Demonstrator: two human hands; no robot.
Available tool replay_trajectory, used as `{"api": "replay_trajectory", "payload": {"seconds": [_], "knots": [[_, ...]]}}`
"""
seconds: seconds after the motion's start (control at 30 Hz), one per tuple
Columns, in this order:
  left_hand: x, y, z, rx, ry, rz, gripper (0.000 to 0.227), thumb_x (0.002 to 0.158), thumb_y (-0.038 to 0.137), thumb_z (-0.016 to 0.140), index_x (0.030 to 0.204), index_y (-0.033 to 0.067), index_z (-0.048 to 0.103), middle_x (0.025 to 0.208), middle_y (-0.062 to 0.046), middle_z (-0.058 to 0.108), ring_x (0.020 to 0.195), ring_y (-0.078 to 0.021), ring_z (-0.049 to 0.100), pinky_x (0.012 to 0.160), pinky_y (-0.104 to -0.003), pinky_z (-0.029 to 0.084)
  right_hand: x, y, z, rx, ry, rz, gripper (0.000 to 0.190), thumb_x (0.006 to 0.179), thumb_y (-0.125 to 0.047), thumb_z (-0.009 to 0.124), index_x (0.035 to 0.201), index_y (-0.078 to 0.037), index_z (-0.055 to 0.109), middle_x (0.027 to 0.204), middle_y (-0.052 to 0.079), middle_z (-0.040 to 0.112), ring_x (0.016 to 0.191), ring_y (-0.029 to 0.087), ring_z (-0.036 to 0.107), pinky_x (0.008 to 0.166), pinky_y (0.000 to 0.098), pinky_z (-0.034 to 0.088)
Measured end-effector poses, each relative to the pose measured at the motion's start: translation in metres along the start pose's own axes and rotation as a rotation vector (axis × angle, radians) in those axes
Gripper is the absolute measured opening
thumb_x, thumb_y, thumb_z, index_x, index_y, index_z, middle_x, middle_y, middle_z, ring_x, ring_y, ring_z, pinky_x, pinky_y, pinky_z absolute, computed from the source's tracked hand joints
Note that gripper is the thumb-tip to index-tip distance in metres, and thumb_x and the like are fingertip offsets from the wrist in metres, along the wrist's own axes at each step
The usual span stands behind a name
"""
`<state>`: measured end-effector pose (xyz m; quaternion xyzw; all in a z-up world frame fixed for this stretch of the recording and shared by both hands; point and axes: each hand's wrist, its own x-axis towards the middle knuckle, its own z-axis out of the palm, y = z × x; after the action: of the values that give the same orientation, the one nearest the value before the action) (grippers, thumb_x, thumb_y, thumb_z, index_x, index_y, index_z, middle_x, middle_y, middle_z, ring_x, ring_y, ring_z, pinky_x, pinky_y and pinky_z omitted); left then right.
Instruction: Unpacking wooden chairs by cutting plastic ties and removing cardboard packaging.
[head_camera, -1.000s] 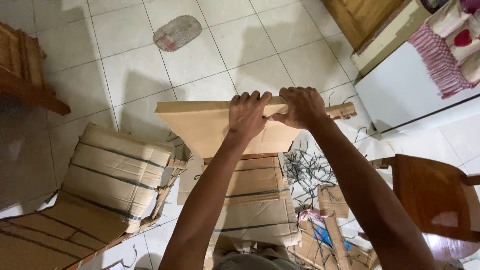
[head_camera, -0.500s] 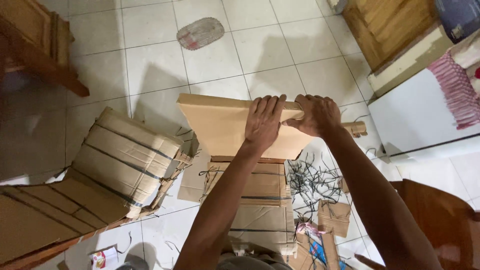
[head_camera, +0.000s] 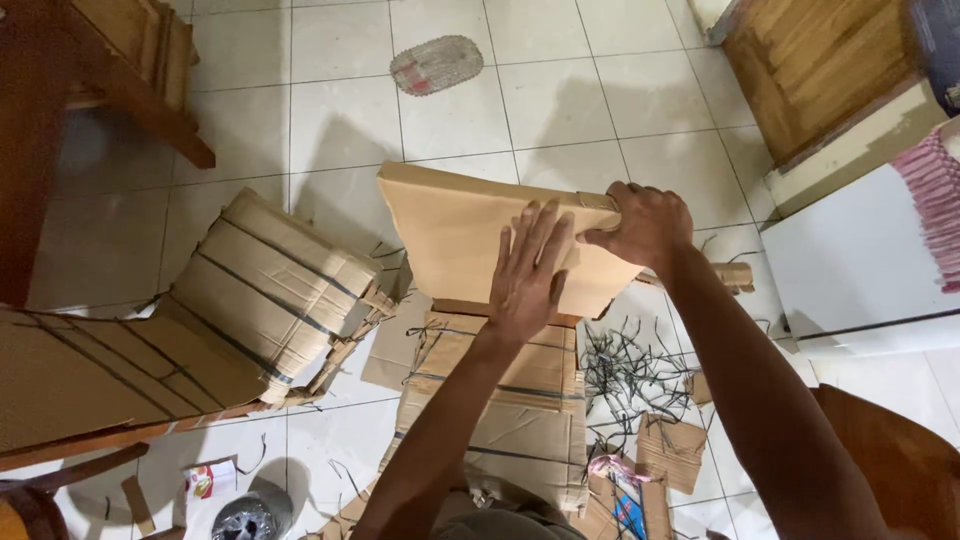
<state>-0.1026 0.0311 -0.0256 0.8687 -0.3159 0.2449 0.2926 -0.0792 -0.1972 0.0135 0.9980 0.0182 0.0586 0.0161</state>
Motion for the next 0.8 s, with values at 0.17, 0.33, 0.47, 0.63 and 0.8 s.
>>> {"api": "replay_trajectory", "payload": {"seconds": [0.17, 0.33, 0.47, 0.63, 0.8], "knots": [[0.019, 0.013, 0.006, -0.045, -0.009, 0.032, 0.081, 0.087, 0.025, 0.078, 0.16, 0.0189, 0.041, 0.166, -0.009, 0.036, 0.157, -0.0358, 0.03, 0.127, -0.055, 0.027, 0.005, 0.003, 0.005, -0.033, -0.064, 0.021, 0.077, 0.074, -0.086, 0.064, 0.109, -0.018, 0.065, 0.096, 0.006, 0.072, 0.099, 0.031, 0.075, 0.085, 0.0491, 0.058], [-0.03, 0.026, 0.005, -0.181, -0.066, -0.139, 0.071, 0.093, 0.027, 0.07, 0.158, 0.0233, 0.043, 0.164, -0.006, 0.039, 0.154, -0.0354, 0.035, 0.122, -0.054, 0.036, 0.006, -0.002, -0.004, -0.049, -0.146, 0.055, 0.075, 0.079, -0.084, 0.06, 0.119, -0.021, 0.063, 0.103, 0.006, 0.073, 0.103, 0.029, 0.075, 0.089, 0.0481, 0.057], [-0.1, 0.019, 0.028, -0.296, -0.063, -0.336, 0.061, 0.086, 0.021, 0.076, 0.144, 0.0217, 0.059, 0.154, -0.003, 0.05, 0.148, -0.033, 0.042, 0.116, -0.046, 0.045, 0.005, -0.006, -0.023, -0.041, -0.183, 0.044, 0.075, 0.082, -0.08, 0.063, 0.121, -0.016, 0.061, 0.105, 0.009, 0.074, 0.104, 0.03, 0.075, 0.091, 0.0485, 0.058], [-0.19, 0.018, 0.025, -0.375, -0.125, -0.49, 0.05, 0.088, 0.016, 0.075, 0.137, 0.0169, 0.063, 0.141, -0.01, 0.06, 0.139, -0.0405, 0.05, 0.108, -0.05, 0.05, -0.003, -0.003, -0.016, 0.022, -0.13, 0.013, 0.078, 0.082, -0.075, 0.068, 0.125, -0.013, 0.05, 0.108, 0.013, 0.072, 0.105, 0.035, 0.073, 0.094, 0.0506, 0.055], [-0.263, 0.017, -0.006, -0.42, -0.218, -0.724, 0.039, 0.093, 0.017, 0.071, 0.132, 0.0165, 0.068, 0.138, -0.014, 0.063, 0.137, -0.0441, 0.051, 0.106, -0.055, 0.05, 0.004, 0.008, 0.008, -0.14, 0.19, -0.14, 0.084, 0.068, -0.078, 0.077, 0.118, -0.013, 0.058, 0.111, 0.009, 0.057, 0.11, 0.033, 0.064, 0.104, 0.0514, 0.044]]}}
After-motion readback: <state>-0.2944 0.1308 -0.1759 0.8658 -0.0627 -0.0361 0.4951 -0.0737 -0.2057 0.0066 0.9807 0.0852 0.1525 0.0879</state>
